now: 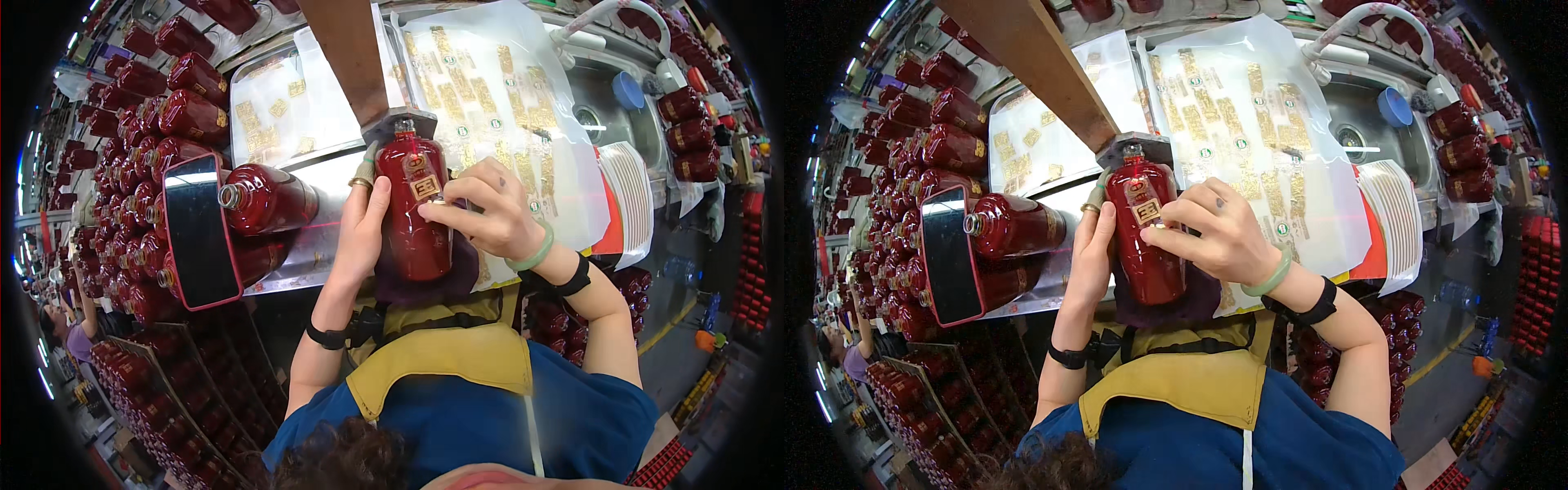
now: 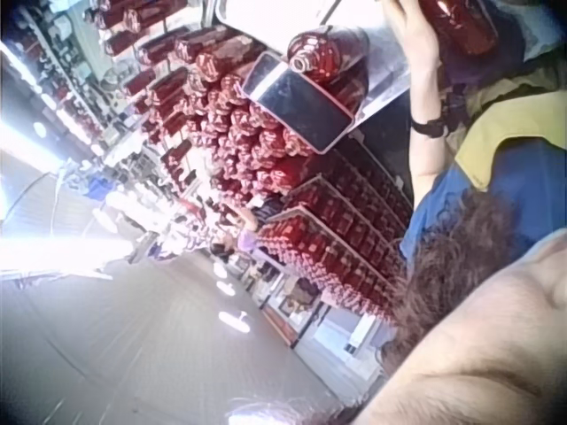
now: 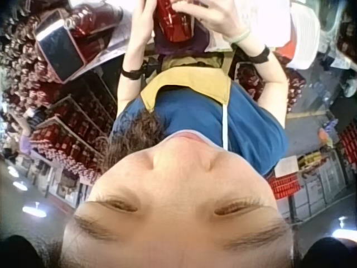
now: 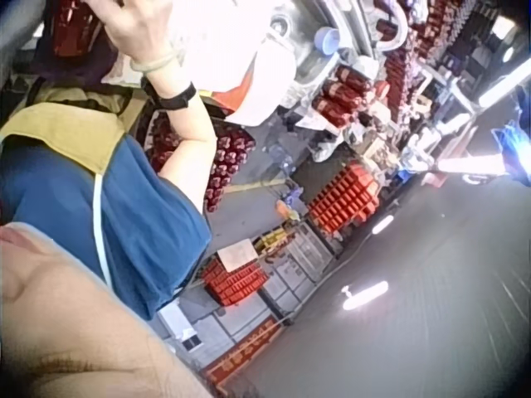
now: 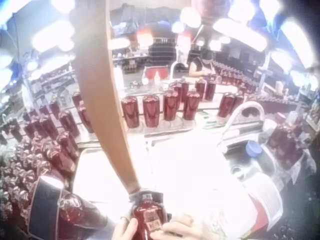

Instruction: Applying labels and protective seals to red liquor bottles at a manufacturing workstation.

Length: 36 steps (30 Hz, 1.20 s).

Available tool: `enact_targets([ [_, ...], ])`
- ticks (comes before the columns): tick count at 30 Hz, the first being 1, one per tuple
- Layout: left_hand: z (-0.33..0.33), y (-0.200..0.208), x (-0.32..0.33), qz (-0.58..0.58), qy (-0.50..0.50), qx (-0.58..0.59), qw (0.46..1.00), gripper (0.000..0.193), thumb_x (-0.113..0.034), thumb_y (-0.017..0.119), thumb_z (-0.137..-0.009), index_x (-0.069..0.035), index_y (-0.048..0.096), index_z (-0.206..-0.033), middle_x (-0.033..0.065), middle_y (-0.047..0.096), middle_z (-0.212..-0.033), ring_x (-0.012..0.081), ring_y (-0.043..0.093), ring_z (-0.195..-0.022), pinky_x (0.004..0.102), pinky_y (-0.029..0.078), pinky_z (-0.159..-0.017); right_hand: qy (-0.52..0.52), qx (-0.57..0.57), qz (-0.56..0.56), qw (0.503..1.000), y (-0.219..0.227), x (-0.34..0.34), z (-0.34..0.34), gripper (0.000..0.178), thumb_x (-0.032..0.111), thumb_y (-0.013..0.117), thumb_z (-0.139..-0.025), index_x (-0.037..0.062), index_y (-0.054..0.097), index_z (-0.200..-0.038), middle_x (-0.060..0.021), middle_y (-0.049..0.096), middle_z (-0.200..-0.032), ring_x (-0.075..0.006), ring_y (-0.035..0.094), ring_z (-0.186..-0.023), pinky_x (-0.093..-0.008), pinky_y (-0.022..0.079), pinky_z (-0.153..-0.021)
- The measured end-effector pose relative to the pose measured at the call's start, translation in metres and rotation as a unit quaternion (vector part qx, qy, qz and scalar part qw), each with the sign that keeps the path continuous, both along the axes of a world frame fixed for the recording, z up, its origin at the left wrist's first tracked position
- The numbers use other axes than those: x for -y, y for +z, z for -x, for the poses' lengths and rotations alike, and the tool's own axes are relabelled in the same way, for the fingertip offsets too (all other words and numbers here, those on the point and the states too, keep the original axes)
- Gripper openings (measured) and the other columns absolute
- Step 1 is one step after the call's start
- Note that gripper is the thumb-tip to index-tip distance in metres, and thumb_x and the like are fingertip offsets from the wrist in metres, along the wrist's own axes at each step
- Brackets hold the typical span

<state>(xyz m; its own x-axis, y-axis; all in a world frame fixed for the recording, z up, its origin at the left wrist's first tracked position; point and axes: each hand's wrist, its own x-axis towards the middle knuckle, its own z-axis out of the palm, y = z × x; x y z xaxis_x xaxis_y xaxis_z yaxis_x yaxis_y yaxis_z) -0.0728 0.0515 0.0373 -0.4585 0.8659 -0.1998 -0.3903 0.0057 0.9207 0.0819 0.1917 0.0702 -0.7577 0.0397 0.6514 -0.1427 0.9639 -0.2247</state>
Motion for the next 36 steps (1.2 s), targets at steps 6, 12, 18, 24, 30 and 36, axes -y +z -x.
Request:
enact_targets([
  [6,-0.006,0.011,0.005,-0.007,0.001,-0.036,0.999,0.041,-0.024,0.048,-0.104,0.004,0.046,-0.134,0.0123,0.060,-0.125,0.0170,0.059,-0.111,0.0341,0.046,-0.099,0.007,0.031,-0.032,0.999,0.006,0.009,0.001,0.023,0.026,0.073,-0.076,0.0134,0.072,-0.096,0.0001,0.058,-0.087,-0.0159,0.059,-0.075,-0.0322,0.046,-0.065],
  [12,-0.010,0.021,0.009,0.041,-0.007,-0.071,0.997,0.066,-0.010,0.071,-0.089,0.007,0.034,-0.141,0.0176,0.054,-0.131,0.0212,0.056,-0.119,0.0359,0.047,-0.101,-0.084,-0.008,0.259,0.962,0.014,-0.002,0.015,0.019,0.019,0.070,-0.088,0.0085,0.073,-0.103,-0.0058,0.058,-0.081,-0.0217,0.055,-0.074,-0.0317,0.046,-0.068],
  [18,-0.009,0.020,0.008,0.017,0.003,-0.027,0.999,0.071,-0.008,0.072,-0.088,0.006,0.031,-0.143,0.0176,0.052,-0.133,0.0225,0.055,-0.121,0.0368,0.046,-0.103,-0.124,0.123,0.531,0.829,0.004,0.001,0.033,0.034,0.022,0.074,-0.086,0.0047,0.066,-0.113,0.0018,0.046,-0.076,-0.0093,0.043,-0.070,-0.0243,0.038,-0.063],
  [24,-0.011,0.018,0.010,0.004,-0.002,-0.019,1.000,0.073,-0.005,0.073,-0.087,0.005,0.029,-0.144,0.0172,0.049,-0.136,0.0222,0.052,-0.124,0.0373,0.046,-0.104,-0.132,0.111,0.595,0.785,-0.001,0.005,0.042,0.039,0.027,0.077,-0.084,0.0055,0.065,-0.114,0.0063,0.038,-0.076,-0.0050,0.038,-0.069,-0.0214,0.036,-0.062],
  [30,-0.012,0.015,0.011,-0.002,0.004,-0.028,1.000,0.081,-0.004,0.073,-0.086,0.004,0.023,-0.148,0.0168,0.047,-0.138,0.0224,0.051,-0.125,0.0379,0.045,-0.105,-0.132,0.108,0.581,0.796,-0.005,0.004,0.041,0.039,0.026,0.076,-0.084,0.0052,0.065,-0.115,0.0063,0.038,-0.076,-0.0048,0.037,-0.068,-0.0209,0.035,-0.061],
  [36,-0.013,0.012,0.012,-0.011,0.006,-0.010,1.000,0.079,0.001,0.070,-0.086,0.003,0.023,-0.149,0.0164,0.044,-0.141,0.0231,0.048,-0.129,0.0382,0.044,-0.107,-0.132,0.102,0.595,0.786,-0.005,0.006,0.042,0.037,0.024,0.076,-0.084,0.0043,0.065,-0.114,0.0065,0.037,-0.076,-0.0044,0.037,-0.068,-0.0205,0.035,-0.061],
])
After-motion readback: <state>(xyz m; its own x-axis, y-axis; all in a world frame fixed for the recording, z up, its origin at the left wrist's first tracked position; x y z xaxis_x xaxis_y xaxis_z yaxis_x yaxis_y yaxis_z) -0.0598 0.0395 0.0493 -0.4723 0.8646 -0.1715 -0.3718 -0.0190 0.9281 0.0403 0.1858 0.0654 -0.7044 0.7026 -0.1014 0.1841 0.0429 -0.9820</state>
